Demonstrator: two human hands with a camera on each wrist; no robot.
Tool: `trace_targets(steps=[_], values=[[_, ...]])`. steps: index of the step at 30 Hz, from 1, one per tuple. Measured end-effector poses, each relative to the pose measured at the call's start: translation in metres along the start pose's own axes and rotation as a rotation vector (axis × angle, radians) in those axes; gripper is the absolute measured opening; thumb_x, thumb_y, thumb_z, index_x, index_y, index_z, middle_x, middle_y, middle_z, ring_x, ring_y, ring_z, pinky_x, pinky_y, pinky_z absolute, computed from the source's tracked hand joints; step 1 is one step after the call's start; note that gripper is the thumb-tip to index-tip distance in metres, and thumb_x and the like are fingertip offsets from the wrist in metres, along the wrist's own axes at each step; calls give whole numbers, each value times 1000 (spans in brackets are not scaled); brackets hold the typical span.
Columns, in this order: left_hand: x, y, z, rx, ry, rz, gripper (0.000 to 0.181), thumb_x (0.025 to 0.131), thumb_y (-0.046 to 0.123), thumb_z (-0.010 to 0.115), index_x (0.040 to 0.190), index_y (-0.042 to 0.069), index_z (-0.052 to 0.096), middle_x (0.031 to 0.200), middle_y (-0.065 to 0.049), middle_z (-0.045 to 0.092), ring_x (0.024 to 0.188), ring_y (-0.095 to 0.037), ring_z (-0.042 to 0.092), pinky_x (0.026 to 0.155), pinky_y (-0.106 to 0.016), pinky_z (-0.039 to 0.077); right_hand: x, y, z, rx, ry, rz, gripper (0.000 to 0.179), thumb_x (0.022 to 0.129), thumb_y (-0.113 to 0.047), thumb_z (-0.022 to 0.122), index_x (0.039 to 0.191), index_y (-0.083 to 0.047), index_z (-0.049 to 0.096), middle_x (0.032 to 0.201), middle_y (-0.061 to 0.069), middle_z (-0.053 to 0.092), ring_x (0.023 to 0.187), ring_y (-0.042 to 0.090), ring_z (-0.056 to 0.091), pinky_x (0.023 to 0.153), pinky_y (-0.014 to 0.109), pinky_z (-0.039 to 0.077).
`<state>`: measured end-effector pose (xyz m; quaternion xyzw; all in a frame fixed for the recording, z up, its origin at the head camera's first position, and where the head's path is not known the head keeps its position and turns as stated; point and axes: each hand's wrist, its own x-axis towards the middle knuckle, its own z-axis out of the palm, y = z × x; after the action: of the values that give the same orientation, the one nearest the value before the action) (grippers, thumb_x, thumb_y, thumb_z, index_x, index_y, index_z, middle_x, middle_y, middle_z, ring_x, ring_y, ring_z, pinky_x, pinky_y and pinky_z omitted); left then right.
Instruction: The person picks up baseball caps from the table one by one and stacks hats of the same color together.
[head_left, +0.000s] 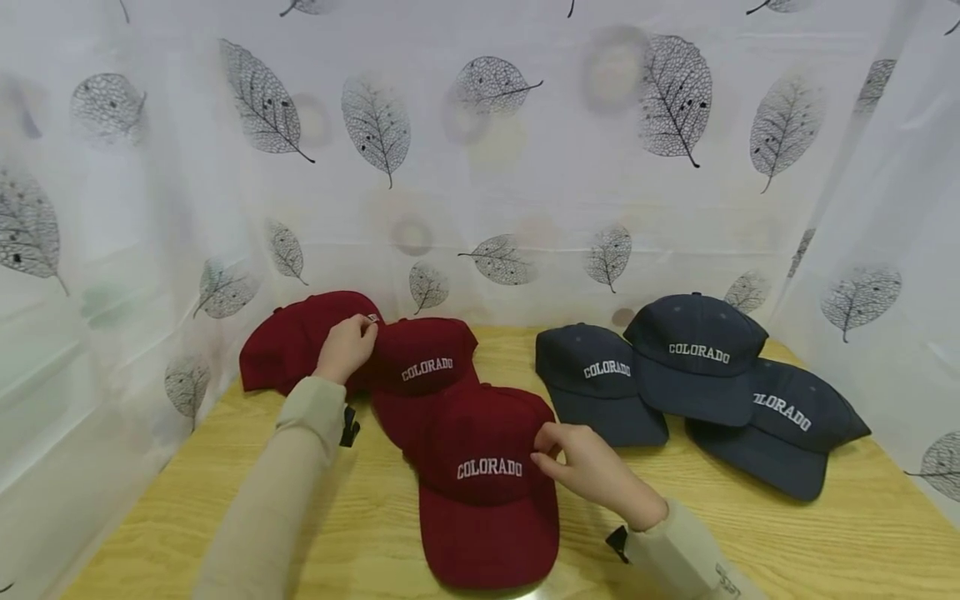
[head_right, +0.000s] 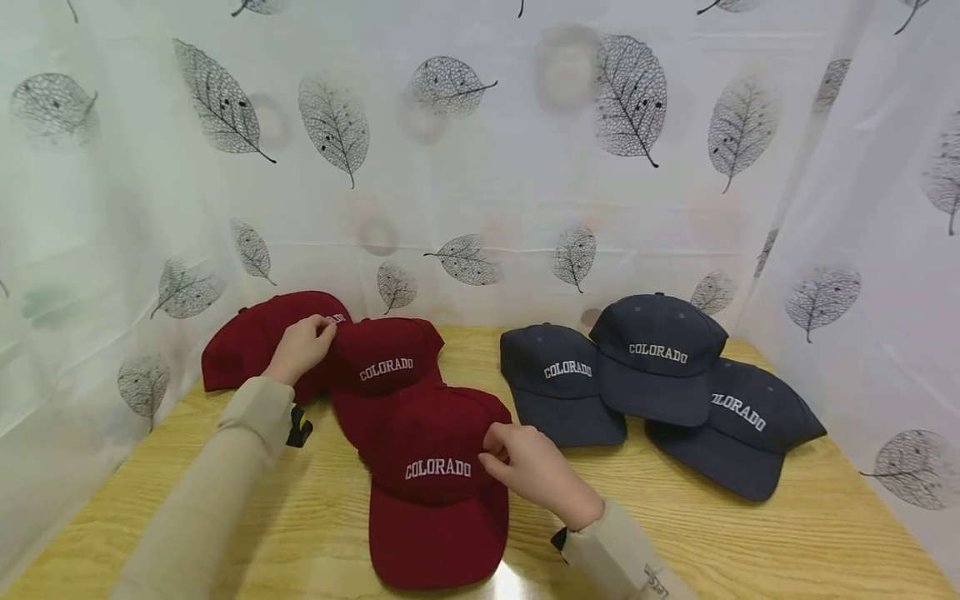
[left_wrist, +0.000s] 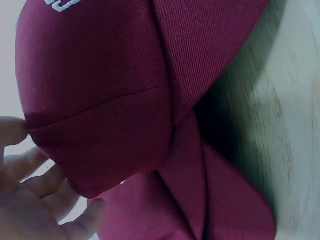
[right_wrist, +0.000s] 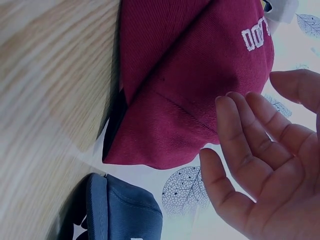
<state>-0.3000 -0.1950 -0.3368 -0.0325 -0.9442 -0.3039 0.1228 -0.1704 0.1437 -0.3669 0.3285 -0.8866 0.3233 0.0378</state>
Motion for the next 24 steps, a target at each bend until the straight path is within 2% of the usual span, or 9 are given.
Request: trace_targets(steps=[4, 9, 13, 17, 20, 22, 24], values=[[4, -1, 1, -11, -87, -45, 27, 93, 18, 39, 93, -4, 55, 82, -15, 52, 75, -27, 45, 67, -38, 37, 0, 1, 1, 3, -2, 1, 8, 83, -10, 61, 79, -14, 56, 73, -10, 56, 67, 5, 54, 60, 27, 47], [12, -6, 2, -58, -127, -49, 28, 93, 19, 40, 91, -4, 55, 82, -14, 51, 74, -27, 45, 66, -36, 36, 0, 1, 2, 2, -8, 2, 8, 82, -9, 62, 79, -14, 56, 73, -10, 56, 67, 5, 54, 59, 27, 47], [13, -5, 0, -100, -153, -44, 30, 93, 16, 42, 101, -9, 56, 95, -21, 55, 82, -29, 49, 72, -39, 40, 1, 1, 2, -2, -15, 4, 9, 81, -8, 62, 78, -13, 55, 73, -9, 55, 66, 4, 53, 58, 27, 47], [16, 0, -2, -131, -180, -99, 32, 93, 13, 43, 110, -12, 54, 108, -25, 53, 91, -31, 49, 79, -43, 40, 1, 1, 2, -8, -18, 5, 8, 81, -9, 62, 78, -13, 55, 73, -9, 55, 66, 4, 53, 58, 26, 46], [33, -16, 9, -155, -194, -134, 32, 92, 17, 47, 109, -9, 55, 106, -23, 53, 89, -30, 47, 78, -43, 39, 2, 1, 3, -6, -20, 5, 8, 81, -9, 62, 79, -13, 56, 74, -9, 55, 66, 4, 53, 58, 26, 46], [54, -46, 25, -194, -161, -66, 31, 89, 24, 53, 101, -4, 58, 95, -17, 55, 81, -24, 48, 70, -37, 41, 1, 1, 4, -8, -22, 6, 8, 81, -9, 62, 79, -13, 56, 74, -9, 55, 66, 4, 53, 58, 26, 46], [63, -55, 32, -219, -165, -56, 32, 88, 27, 54, 90, -5, 55, 85, -14, 51, 76, -23, 45, 66, -36, 39, 1, 2, 4, -7, -25, 9, 8, 81, -10, 62, 79, -13, 56, 74, -9, 55, 66, 4, 53, 58, 26, 47]])
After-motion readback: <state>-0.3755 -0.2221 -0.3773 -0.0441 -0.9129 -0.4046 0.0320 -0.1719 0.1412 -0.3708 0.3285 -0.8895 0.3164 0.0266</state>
